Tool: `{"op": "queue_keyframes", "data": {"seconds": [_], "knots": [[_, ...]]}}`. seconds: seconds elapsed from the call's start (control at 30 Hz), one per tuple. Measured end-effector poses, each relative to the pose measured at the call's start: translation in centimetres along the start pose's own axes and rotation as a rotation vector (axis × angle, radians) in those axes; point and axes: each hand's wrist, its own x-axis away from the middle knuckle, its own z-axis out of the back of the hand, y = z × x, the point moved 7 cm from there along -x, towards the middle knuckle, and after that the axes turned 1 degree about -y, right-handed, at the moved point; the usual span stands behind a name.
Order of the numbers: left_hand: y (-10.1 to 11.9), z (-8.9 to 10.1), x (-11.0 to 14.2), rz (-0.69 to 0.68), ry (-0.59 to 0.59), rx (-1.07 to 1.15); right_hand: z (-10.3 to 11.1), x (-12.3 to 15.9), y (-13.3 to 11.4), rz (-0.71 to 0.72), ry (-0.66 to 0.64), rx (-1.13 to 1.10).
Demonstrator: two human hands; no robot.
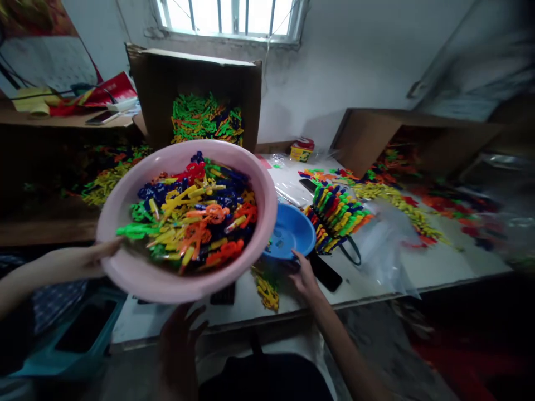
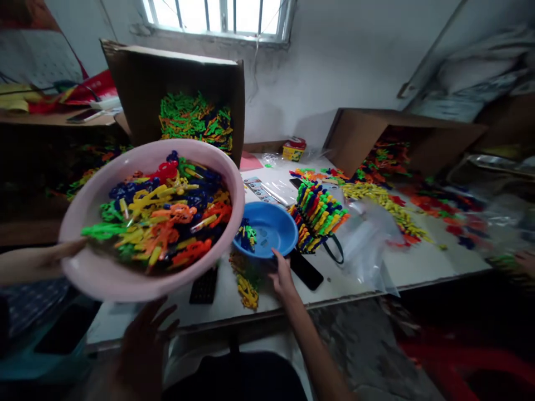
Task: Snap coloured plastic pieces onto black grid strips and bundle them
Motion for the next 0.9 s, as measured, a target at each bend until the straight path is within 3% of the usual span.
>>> {"op": "queue_keyframes", "data": {"seconds": [0.1, 0.2, 0.43, 0.53, 0.7, 0.8, 0.9], "knots": [[1.1, 0.3, -0.1, 0.014, -0.182, 0.171, -0.6, -1.8, -1.0, 0.042, 0.157, -0.048], [2.4, -1.0, 0.1, 0.014, -0.308, 0.293, -1.4, -2.9, -2.9, 0.094, 0.192, -0.069], [1.6, -7.4, 0.2, 0.202, -0.370, 0.390, 0.1, -3.7, -11.2, 0.385, 0.313, 0.045], [2.7, -9.2, -0.1, 0.168, -0.401, 0.386, 0.1, -2.8, -13.4, 0.465, 0.350, 0.135], [4.4, -10.3, -0.2, 0.136, -0.417, 0.362, 0.1, 1.3, -16.8, 0.714, 0.582, 0.428], [3.8, -10.3, -0.6, 0.136, -0.426, 0.328, -0.3, 3.1, -18.4, 0.864, 0.665, 0.569], [2.4, -10.7, -0.7, 0.163, -0.522, 0.294, -0.8, 3.9, -19.1, 0.973, 0.731, 0.617]]}}
